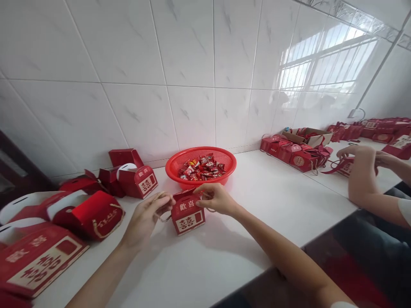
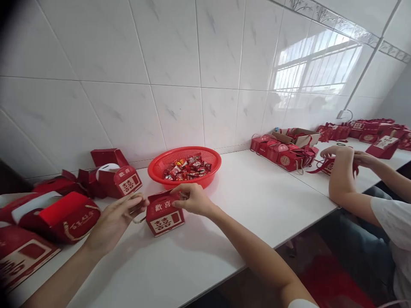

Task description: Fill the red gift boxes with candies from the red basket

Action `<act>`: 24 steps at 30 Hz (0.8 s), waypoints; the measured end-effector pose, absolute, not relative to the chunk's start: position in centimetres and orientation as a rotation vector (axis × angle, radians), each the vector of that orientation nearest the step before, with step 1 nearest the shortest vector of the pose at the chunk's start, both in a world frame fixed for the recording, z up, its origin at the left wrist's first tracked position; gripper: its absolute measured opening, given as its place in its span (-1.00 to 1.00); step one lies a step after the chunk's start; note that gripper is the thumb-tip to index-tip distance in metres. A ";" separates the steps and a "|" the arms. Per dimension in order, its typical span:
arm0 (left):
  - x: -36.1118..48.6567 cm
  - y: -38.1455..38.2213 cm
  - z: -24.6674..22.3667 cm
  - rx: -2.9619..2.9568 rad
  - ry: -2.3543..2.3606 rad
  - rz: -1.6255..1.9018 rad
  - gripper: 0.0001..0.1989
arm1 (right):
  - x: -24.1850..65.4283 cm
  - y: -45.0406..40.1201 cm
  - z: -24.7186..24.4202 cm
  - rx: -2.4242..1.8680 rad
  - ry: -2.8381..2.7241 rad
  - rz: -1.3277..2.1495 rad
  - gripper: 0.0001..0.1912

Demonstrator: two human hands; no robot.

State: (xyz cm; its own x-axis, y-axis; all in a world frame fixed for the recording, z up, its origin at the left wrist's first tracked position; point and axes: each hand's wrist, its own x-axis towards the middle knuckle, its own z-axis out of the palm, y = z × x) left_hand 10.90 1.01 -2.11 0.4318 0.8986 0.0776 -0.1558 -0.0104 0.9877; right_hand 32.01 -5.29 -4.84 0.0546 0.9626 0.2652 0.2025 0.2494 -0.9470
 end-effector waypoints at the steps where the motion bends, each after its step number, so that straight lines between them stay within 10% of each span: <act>1: 11.1 1.0 -1.6 1.355 0.740 0.971 -0.74 | 31.9 -5.2 -4.6 -1.174 -1.389 0.850 -0.78; 24: 15.7 -0.5 1.1 1.672 0.410 0.535 -0.51 | 32.1 -6.4 -0.5 -0.987 -1.069 1.048 -0.57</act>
State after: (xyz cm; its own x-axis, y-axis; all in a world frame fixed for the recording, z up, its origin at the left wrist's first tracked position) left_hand 15.68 -0.49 1.14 0.8280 0.5482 0.1175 -0.0296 -0.1666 0.9856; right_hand 32.12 -6.39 -0.47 0.1492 0.9707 0.1885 -0.1699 0.2129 -0.9622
